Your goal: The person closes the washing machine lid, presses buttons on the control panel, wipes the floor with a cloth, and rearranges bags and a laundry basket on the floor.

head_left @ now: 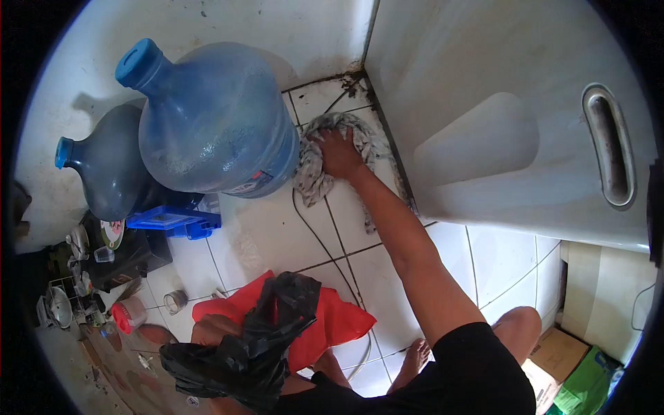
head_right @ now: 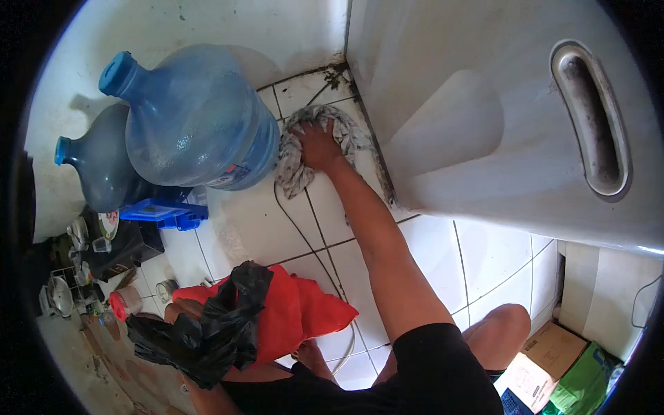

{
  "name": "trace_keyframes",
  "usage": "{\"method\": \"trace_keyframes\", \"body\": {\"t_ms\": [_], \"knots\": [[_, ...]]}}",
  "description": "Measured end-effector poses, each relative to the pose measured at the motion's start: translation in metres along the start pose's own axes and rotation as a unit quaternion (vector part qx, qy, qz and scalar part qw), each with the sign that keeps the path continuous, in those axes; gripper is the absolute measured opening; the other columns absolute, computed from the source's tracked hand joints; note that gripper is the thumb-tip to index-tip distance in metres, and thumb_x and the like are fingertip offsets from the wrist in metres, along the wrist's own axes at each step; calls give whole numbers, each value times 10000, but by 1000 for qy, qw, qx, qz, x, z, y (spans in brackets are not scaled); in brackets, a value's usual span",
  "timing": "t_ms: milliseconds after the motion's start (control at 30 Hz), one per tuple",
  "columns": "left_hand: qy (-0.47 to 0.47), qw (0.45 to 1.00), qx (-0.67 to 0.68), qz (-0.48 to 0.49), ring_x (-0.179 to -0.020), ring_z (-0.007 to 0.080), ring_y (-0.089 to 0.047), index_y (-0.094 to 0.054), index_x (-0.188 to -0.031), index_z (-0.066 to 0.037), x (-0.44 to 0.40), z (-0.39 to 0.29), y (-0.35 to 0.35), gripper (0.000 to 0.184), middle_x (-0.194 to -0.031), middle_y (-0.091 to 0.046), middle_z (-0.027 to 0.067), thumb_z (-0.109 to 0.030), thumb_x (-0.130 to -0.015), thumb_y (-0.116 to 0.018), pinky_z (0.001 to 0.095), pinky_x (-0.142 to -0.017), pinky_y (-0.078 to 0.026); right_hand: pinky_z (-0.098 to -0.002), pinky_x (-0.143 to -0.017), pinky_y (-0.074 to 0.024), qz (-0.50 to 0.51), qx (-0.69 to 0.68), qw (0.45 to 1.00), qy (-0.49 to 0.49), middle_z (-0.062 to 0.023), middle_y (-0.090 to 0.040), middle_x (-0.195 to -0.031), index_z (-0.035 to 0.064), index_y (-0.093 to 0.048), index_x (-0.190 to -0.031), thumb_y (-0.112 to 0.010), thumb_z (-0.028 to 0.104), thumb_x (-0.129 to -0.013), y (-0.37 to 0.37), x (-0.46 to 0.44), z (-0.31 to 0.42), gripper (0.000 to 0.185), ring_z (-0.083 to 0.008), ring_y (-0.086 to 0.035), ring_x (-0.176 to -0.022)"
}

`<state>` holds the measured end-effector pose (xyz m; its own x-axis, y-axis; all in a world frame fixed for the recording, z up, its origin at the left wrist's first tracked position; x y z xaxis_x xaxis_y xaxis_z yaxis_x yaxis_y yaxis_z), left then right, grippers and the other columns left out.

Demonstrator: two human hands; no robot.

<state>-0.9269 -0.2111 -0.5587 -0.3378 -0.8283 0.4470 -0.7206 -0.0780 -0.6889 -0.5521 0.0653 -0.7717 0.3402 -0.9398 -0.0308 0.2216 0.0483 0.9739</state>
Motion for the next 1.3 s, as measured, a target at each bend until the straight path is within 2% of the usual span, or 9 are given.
{"method": "trace_keyframes", "body": {"t_ms": [233,533,600,733,833,900,1100,1200,1300], "knots": [[-75,983,-168,-24,-950,163,-538,-480,-1188,-2,19,-4,2,318,-1056,-546,51,-204,-951,-548,310,-859,-467,-689,-1094,-152,-31,-1,965,-262,-133,-275,-1539,148,-355,-1482,-556,246,-877,5,-36,-36,645,-389,-242,-1414],[-141,947,-284,49,-959,168,-534,-515,-1145,-51,-4,-8,-24,285,-1034,-542,19,-257,-955,-570,323,-895,-448,-712,-1082,-138,-52,7,987,-150,-183,-343,-1496,41,-694,-1097,-603,254,-822,-15,83,21,359,-416,-197,-1427],[-150,932,-315,102,-961,169,-533,-522,-1136,-62,-12,-11,-37,279,-1029,-541,12,-269,-956,-575,326,-903,-443,-683,-1106,-132,40,2,990,-138,-169,-304,-1521,67,-588,-1283,-664,252,-785,1,141,54,536,-388,-216,-1425],[-166,896,-354,208,-964,171,-532,-534,-1122,-78,-30,-8,-57,270,-1021,-540,2,-286,-957,-582,331,-915,-437,-666,-1127,-66,16,-87,991,-106,-180,-296,-1523,181,-405,-1461,-711,214,-712,12,273,85,810,-388,-209,-1433],[-157,945,-284,-51,-910,137,-556,-531,-1122,-43,-21,6,-46,362,-1013,-573,29,-201,-835,-686,281,-803,-468,-662,-1131,-60,85,-50,988,-122,-170,-282,-1537,203,-423,-1454,-726,231,-695,17,364,51,818,-379,-201,-1444],[-148,942,-296,52,-997,150,-549,-484,-1212,-43,-26,4,-5,412,-1091,-558,45,-200,-874,-659,291,-877,-465,-644,-1140,-59,184,-1,964,-191,-142,-275,-1553,251,-395,-1470,-716,288,-719,39,399,21,817,-333,-226,-1450],[-166,928,-322,-87,-1044,166,-542,-481,-1236,-41,-16,25,22,401,-1134,-547,59,-220,-910,-632,305,-928,-457,-609,-1144,-158,87,74,956,-270,-144,-215,-1574,122,-287,-1506,-683,165,-736,46,393,-114,867,-320,-189,-1461],[-157,928,-326,-92,-1045,168,-543,-481,-1238,-41,-18,33,24,404,-1136,-548,60,-221,-910,-633,308,-931,-457,-627,-1126,-199,85,123,955,-256,-142,-271,-1553,10,-565,-1267,-614,177,-767,61,389,-170,530,-315,-240,-1441],[-153,926,-328,-106,-1045,169,-544,-481,-1239,-40,-21,39,27,406,-1137,-548,60,-222,-910,-633,310,-933,-456,-643,-1122,-194,40,177,932,-315,-118,-252,-1566,8,-601,-1217,-547,131,-800,65,426,-219,438,-323,-245,-1440]]}}
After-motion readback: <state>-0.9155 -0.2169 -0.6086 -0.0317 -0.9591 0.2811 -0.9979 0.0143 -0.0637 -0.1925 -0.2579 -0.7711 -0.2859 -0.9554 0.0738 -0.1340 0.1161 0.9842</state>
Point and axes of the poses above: each hand's wrist, its own x-axis away from the middle knuckle, its own y-axis out of the back of the hand, z = x × y, the point moved 1 cm from there along -x, towards the middle knuckle
